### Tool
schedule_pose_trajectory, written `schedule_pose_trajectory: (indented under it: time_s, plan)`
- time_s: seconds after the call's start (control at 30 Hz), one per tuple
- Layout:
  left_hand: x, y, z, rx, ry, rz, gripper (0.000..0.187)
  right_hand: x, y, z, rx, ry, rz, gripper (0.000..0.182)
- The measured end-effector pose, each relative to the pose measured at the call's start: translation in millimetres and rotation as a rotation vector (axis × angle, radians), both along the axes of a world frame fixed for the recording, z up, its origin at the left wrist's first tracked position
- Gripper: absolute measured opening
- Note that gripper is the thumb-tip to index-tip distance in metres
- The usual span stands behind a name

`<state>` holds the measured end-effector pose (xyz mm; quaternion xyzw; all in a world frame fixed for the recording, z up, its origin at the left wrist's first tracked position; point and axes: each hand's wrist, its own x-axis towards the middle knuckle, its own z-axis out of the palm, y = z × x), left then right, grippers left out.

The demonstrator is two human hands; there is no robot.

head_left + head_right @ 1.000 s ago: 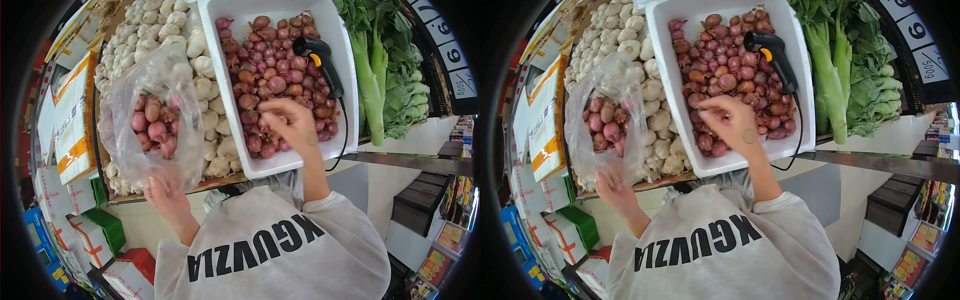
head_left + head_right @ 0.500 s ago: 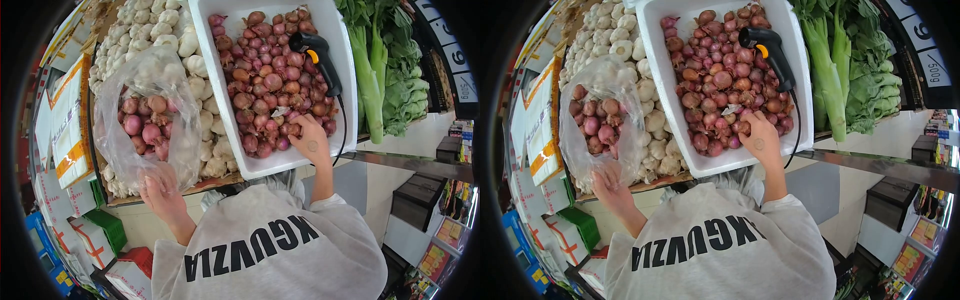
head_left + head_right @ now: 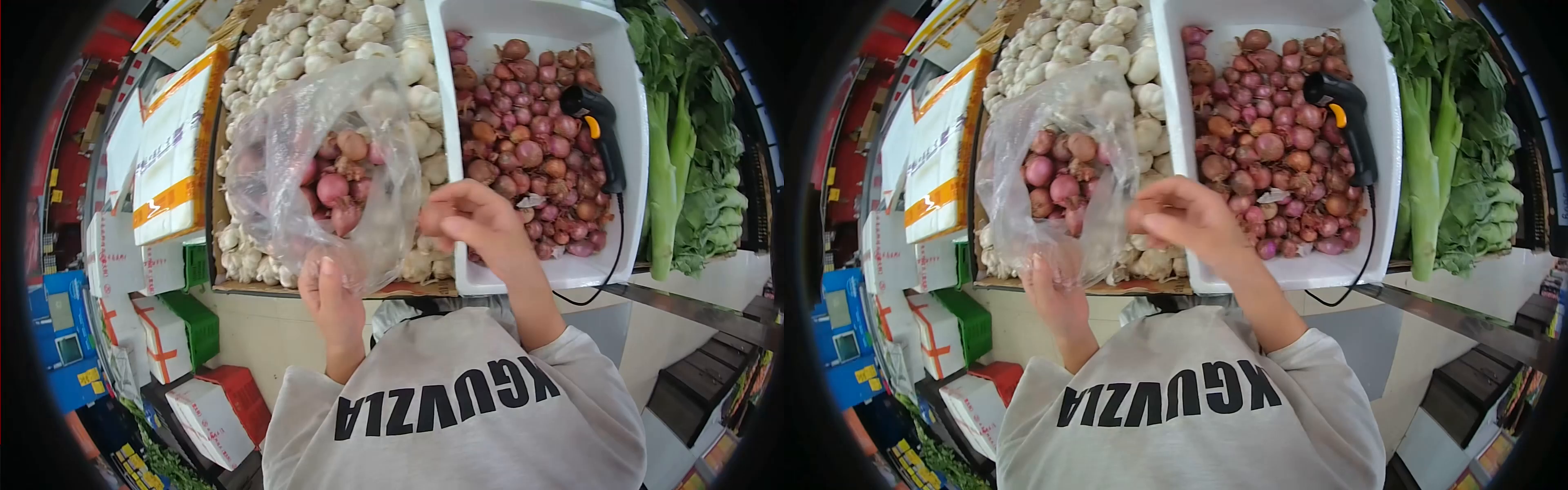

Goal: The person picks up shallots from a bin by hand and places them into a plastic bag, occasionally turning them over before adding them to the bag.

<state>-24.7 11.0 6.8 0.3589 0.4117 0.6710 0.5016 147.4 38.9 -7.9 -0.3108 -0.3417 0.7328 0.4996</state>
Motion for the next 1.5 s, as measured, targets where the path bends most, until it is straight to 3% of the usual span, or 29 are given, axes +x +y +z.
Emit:
schedule_pose_trajectory:
  time_s: [0.03, 0.07, 0.1, 0.17, 0.23, 0.37, 0.43, 0.5, 0.57, 0.6, 0.63, 0.7, 0.83, 0.93, 1.03, 1.23, 1.33, 1.43, 1.5]
  plan:
    - [1.6, -0.9, 2.6, -0.1, -0.003, 0.123, 0.018, -12.7, 3.3, 6.3, 0.04, -0.009, 0.035, 0.03]
    - [-8.7, -2.1, -3.1, 0.037, -0.03, -0.062, 0.017, -23.6, 6.0, 9.1, 0.171, -0.099, 0.014, 0.033]
    - [-8.2, -3.0, -2.2, 0.044, -0.03, -0.061, 0.017, -33.0, 8.1, 11.9, 0.301, -0.195, -0.01, 0.037]
    - [-4.5, -4.8, -2.3, -0.028, 0.034, 0.038, 0.018, -45.7, 7.2, 12.1, 0.315, -0.192, -0.027, 0.042]
    - [-5.6, -5.3, -5.3, -0.001, 0.024, 0.008, 0.018, -45.2, 6.6, 12.2, 0.639, -0.477, -0.049, 0.041]
    - [2.5, -2.8, -0.3, -0.004, 0.018, -0.019, 0.024, -16.5, 3.6, 4.6, 0.608, -0.591, -0.124, 0.031]
    - [2.3, -0.6, -0.9, -0.017, 0.018, -0.033, 0.026, 4.5, 3.9, -8.6, 0.579, -0.64, -0.295, 0.024]
    - [0.2, 0.9, -2.6, 0.0, 0.046, -0.044, 0.028, 31.5, -0.7, -19.8, 0.327, -0.714, -0.373, 0.021]
    - [1.6, 2.9, -2.2, -0.032, 0.068, 0.001, 0.03, 57.1, -2.1, -33.4, 0.272, -0.766, -0.613, 0.018]
    - [-1.2, 5.1, -4.2, 0.006, 0.081, -0.04, 0.029, 74.7, -3.8, -43.9, 0.339, -0.964, -0.711, 0.017]
    - [-2.7, 7.1, -5.6, 0.046, 0.096, -0.078, 0.027, 86.0, -8.1, -52.4, 0.148, -0.867, -0.763, 0.017]
    - [-3.0, 10.2, -6.7, 0.054, 0.085, -0.09, 0.028, 105.0, -11.0, -51.7, 0.116, -0.892, -0.829, 0.018]
    - [0.8, 14.8, -4.7, 0.064, 0.079, -0.123, 0.028, 112.3, -3.7, -34.6, 0.086, -1.035, -0.761, 0.022]
    - [0.8, 15.0, -4.9, 0.099, 0.05, -0.153, 0.028, 111.0, 11.5, -33.2, 0.319, -1.353, -0.549, 0.027]
    - [-2.4, 12.5, -6.2, 0.158, 0.053, -0.188, 0.027, 117.2, 27.1, -30.8, 0.232, -1.484, -0.708, 0.026]
    - [4.2, 5.5, -5.1, 0.03, 0.046, -0.08, 0.027, 128.7, 26.4, -21.9, 0.16, -1.486, -0.71, 0.035]
    - [7.1, 6.7, -5.7, 0.021, 0.05, -0.086, 0.027, 128.8, 33.4, -25.9, 0.247, -1.567, -0.58, 0.033]
    - [5.9, 10.8, -5.8, 0.081, 0.045, -0.137, 0.027, 119.2, 38.7, -37.6, 0.164, -1.708, -0.533, 0.034]
    - [4.8, 11.9, -5.7, 0.094, 0.038, -0.151, 0.027, 116.9, 41.3, -47.0, 0.137, -1.659, -0.607, 0.037]
